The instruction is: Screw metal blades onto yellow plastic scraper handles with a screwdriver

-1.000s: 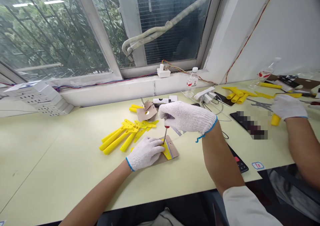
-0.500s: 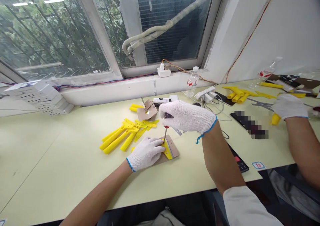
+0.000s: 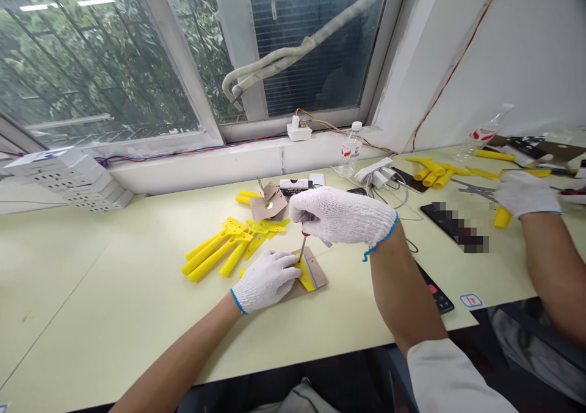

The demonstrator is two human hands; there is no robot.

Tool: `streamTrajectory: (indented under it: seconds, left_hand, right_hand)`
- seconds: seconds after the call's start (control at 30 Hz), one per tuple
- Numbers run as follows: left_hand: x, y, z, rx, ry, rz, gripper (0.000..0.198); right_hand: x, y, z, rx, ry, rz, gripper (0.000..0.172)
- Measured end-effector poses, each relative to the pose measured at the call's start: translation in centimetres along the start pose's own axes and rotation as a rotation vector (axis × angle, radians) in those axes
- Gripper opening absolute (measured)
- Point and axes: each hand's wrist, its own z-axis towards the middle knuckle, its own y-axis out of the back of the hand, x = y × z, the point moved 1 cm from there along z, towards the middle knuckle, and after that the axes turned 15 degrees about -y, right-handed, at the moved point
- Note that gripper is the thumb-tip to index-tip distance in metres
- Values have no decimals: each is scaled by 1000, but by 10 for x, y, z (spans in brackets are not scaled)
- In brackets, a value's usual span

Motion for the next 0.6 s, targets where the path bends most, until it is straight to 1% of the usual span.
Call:
streamTrajectory:
  seconds: [0.07, 0.13, 0.2, 0.27, 0.33, 0.37, 0.4, 0.43, 0.47, 0.57, 0.6]
  left_hand:
    - [0, -1, 0, 9, -1, 5, 29]
    - [0, -2, 0, 9, 4, 4, 29]
    - [0, -4, 0, -1, 10, -7, 28]
    - [1, -6, -1, -12, 12, -19, 28]
    - [1, -7, -1, -19, 13, -24, 27]
    - [1, -6, -1, -19, 13, -24, 27]
    - [1, -6, 0, -15, 12, -24, 27]
    - [0, -5, 0, -10, 11, -24, 27]
    - [0, -4, 0, -6, 10, -25, 27]
    - [-2, -1, 0, -5, 13, -30, 28]
    - [-2, 0, 0, -10, 14, -32, 27]
  right_hand:
    - [2, -1, 0, -1, -30, -15, 24]
    - [3, -3, 2, -56, -65, -33, 24]
    - [3, -7, 5, -128, -84, -46, 29]
    - [1, -10, 10, -176, -75, -51, 43]
    - [0, -13, 13, -185, -47, -56, 66]
    - [-1, -13, 14, -182, -25, -60, 75]
    - [0, -13, 15, -175, -1, -63, 79]
    - [0, -12, 14, -165, 24, -65, 78]
    - [1, -12, 12, -153, 50, -66, 73]
    - [5, -9, 5, -89, 142, -69, 36]
    - [7, -9, 3, -64, 169, -71, 30]
